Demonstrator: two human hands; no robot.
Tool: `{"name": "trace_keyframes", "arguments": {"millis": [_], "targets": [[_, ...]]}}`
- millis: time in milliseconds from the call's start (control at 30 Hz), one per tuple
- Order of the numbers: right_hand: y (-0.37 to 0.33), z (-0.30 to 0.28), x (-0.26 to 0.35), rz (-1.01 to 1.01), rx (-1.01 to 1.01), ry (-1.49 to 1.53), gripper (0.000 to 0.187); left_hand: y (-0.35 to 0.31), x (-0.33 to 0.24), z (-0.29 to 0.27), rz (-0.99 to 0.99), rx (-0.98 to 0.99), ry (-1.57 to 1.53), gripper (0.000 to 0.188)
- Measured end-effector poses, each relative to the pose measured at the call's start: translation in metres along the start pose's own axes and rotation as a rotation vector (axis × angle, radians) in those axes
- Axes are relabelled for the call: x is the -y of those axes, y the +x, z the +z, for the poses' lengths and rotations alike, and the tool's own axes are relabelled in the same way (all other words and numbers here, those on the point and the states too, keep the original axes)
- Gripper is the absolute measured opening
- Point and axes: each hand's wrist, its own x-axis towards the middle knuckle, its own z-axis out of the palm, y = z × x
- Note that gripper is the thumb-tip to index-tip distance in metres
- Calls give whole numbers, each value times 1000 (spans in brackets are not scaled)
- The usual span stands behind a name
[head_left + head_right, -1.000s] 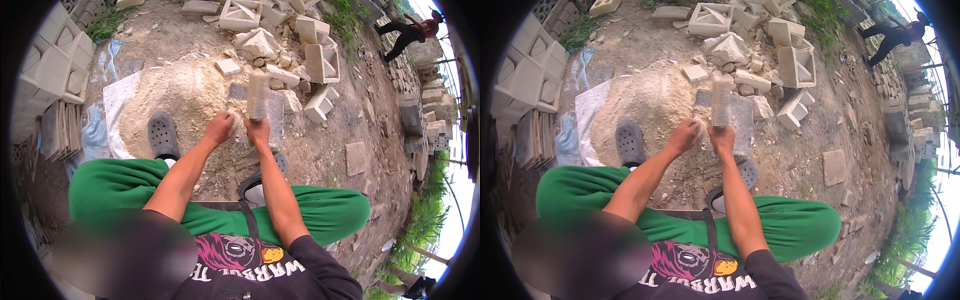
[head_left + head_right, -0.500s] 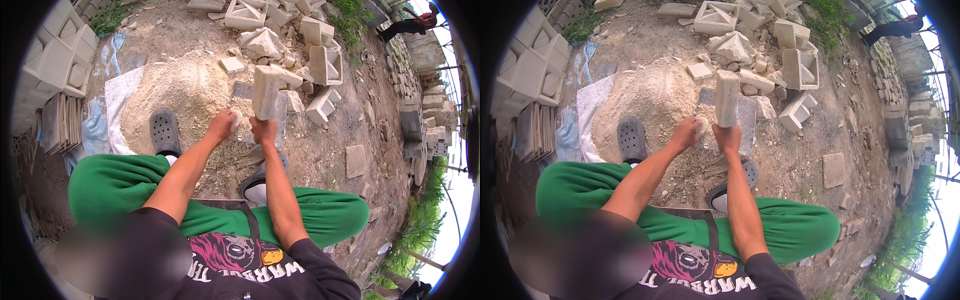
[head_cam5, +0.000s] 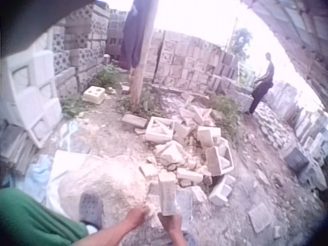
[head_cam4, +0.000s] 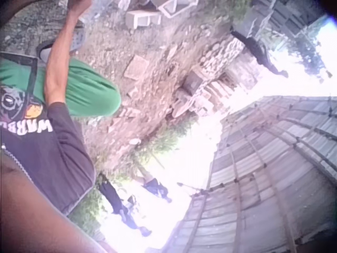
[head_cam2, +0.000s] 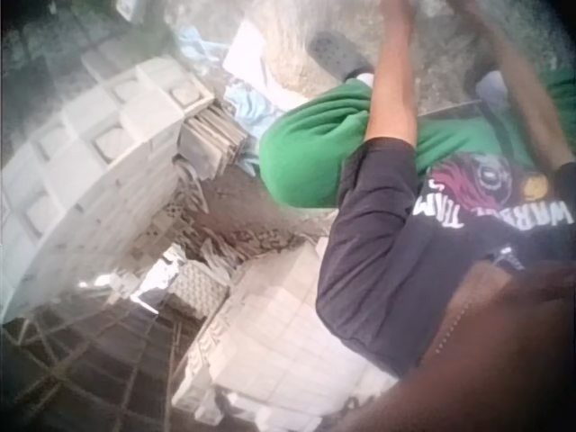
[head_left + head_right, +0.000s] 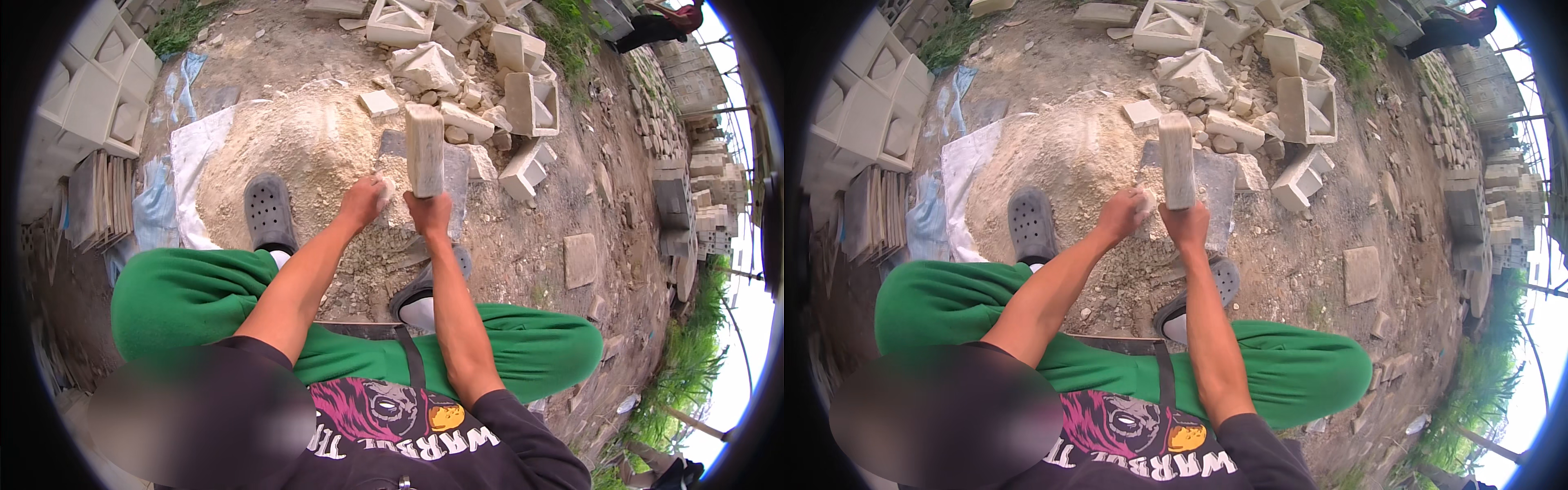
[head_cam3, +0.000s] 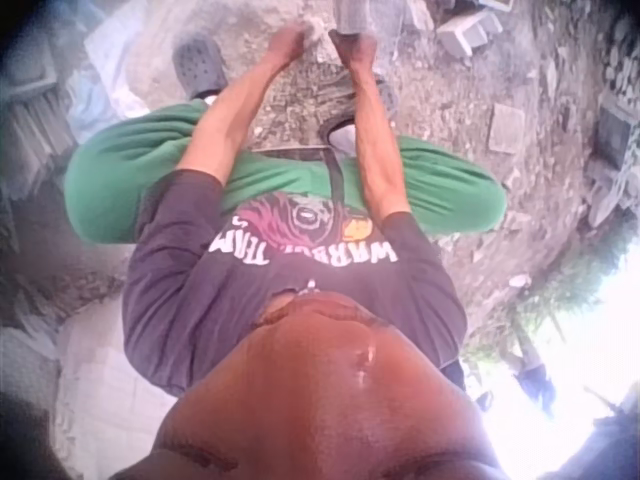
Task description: The person shapes a brick by striking it with a metal blade to chip away edges while holding it against a flat stone surface. The person handles several brick fragments and larger blocks throughout the task.
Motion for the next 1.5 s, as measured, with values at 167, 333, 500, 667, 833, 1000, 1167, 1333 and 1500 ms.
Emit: {"name": "trace_keyframes", "arguments": {"millis": [167, 333, 500, 667, 833, 1000, 1167, 1333, 1500], "targets": [[-16, 24, -54, 196, 188, 175, 39, 5, -3, 1, 26, -57, 5, 32], [-8, 13, -55, 420, 159, 303, 40, 1, -8, -7, 3, -54, 4, 30], [-5, -13, -92, 454, -130, 329, 39, 5, -17, -14, -30, -1, -17, 29], [-26, -5, -109, 598, -152, 315, 33, 3, -16, -17, -15, 19, -14, 28], [-38, 36, -122, 373, -165, 187, 41, 5, -20, -9, -72, 19, -41, 28], [-12, 52, -80, 403, -69, 165, 43, 0, -20, 1, 6, -111, -15, 27], [-12, 19, -32, 397, 29, 296, 43, -6, -11, 4, -25, -152, -2, 33], [-18, 21, -43, 196, -25, 275, 33, -7, -8, 6, 8, -116, 15, 31], [-41, 51, -84, 136, 24, 56, 32, -1, -17, 6, 34, -162, 0, 28]]}}
